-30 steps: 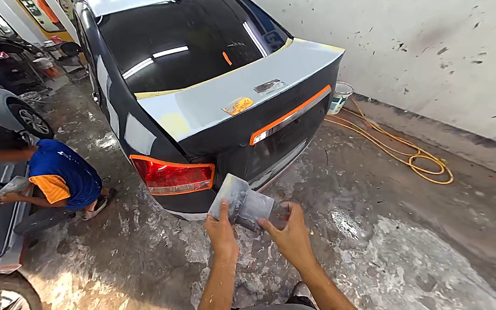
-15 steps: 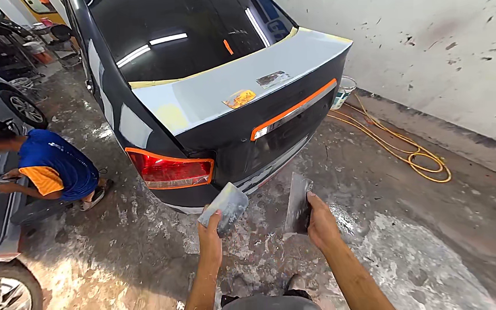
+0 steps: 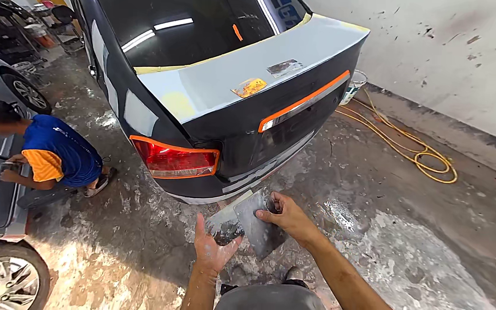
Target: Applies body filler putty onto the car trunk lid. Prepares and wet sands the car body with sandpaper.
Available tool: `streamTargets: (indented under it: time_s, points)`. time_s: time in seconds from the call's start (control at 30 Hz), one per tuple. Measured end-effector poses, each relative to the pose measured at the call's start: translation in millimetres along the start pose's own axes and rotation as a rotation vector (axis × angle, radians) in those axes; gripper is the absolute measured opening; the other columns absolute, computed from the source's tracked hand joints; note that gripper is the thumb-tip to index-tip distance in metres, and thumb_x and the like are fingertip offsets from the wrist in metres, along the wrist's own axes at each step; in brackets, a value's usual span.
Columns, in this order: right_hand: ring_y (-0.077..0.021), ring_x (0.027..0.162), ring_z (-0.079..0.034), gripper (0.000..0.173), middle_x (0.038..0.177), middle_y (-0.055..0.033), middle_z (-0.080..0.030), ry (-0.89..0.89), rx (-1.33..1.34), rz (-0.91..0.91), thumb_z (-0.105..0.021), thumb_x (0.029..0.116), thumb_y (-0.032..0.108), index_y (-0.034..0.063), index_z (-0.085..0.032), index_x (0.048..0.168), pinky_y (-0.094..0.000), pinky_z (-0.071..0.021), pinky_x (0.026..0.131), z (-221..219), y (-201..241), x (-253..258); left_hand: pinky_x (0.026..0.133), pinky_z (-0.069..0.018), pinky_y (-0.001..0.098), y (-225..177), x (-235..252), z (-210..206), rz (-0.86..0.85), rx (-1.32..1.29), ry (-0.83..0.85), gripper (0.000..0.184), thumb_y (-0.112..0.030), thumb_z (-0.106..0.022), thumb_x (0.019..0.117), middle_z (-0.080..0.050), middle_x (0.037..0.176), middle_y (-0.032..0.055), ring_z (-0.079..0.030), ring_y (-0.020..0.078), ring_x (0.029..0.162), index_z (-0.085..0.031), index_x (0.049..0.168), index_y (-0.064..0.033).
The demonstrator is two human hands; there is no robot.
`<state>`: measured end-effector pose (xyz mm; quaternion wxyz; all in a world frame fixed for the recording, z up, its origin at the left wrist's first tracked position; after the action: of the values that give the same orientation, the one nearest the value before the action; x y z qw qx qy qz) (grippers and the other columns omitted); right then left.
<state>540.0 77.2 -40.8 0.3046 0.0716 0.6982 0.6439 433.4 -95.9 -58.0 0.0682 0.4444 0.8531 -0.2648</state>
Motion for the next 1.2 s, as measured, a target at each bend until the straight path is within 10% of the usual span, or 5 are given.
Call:
streamTargets:
  time_s: [0.27, 0.4, 0.63, 0.93, 1.2]
  points:
    - [-0.017, 0.081, -0.071, 0.048, 0.089, -0.0063, -0.07, -0.091, -0.203, 0.088, -0.087, 0.0771, 0.044, 0.0087, -0.061, 0.097, -0.0345, -0.0609, 0.074, -9.8, 4.3, 2.5, 0.081, -0.0618, 0.0504, -5.6, 7.8, 0.8, -0.014, -0.158, 0.119, 0.07, -0.061, -0.086, 0.0578, -0.074, 0.102, 0.0163, -0.073, 0.0289, 0.096, -0.074, 0.103, -0.0092]
    - [-0.0123, 0.078, -0.067, 0.045, 0.082, -0.0014, -0.067, -0.112, -0.31, 0.194, -0.083, 0.0794, 0.048, 0.0118, -0.061, 0.094, -0.0318, -0.0579, 0.074, -12.6, 14.3, -8.0, 0.097, -0.0559, 0.0444, -10.1, 13.3, -1.8, -0.11, 0.09, 0.305, 0.097, -0.074, -0.076, 0.0655, -0.066, 0.131, 0.0156, -0.065, 0.0265, 0.12, -0.063, 0.136, -0.0089]
    - [-0.0228, 0.111, -0.063, 0.056, 0.134, -0.0104, -0.058, 0.042, -0.668, 0.255, -0.051, 0.0991, 0.013, 0.022, -0.047, 0.155, -0.0427, -0.0554, 0.095, -76.6, 33.0, -33.9, 0.091, -0.0584, 0.0322, -15.8, 10.6, -0.5, -0.437, 0.468, 0.097, 0.095, -0.09, -0.061, 0.0663, -0.074, 0.107, 0.0003, -0.07, 0.0089, 0.104, -0.066, 0.12, -0.0108]
    - [-0.0194, 0.119, -0.064, 0.055, 0.134, -0.0056, -0.064, -0.08, -0.65, 0.315, -0.056, 0.0904, 0.001, 0.0161, -0.061, 0.143, -0.0412, -0.0535, 0.102, -88.6, 36.4, -32.0, 0.105, -0.0513, 0.0434, -28.5, 21.3, -4.2, -0.277, 0.434, 0.286, 0.106, -0.08, -0.065, 0.0737, -0.059, 0.144, 0.0155, -0.059, 0.0272, 0.131, -0.048, 0.151, -0.0104]
    - [-0.0281, 0.114, -0.067, 0.044, 0.124, -0.0126, -0.069, -0.19, -0.812, 0.493, -0.06, 0.0923, 0.003, 0.0104, -0.067, 0.135, -0.0448, -0.0573, 0.096, -110.9, 36.1, -34.4, 0.101, -0.0542, 0.0479, -33.7, 18.5, -11.5, -0.197, 0.289, 0.164, 0.121, -0.099, -0.057, 0.0541, -0.066, 0.131, 0.0194, -0.064, 0.0321, 0.123, -0.064, 0.133, -0.0065]
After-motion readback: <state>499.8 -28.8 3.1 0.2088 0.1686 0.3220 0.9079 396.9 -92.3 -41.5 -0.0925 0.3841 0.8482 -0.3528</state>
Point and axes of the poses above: each hand's wrist, its own x-axis towards the middle knuckle, its own z-axis out of the back of the hand, y = z × x, the point moved 5 cm from there along x, towards the middle knuckle
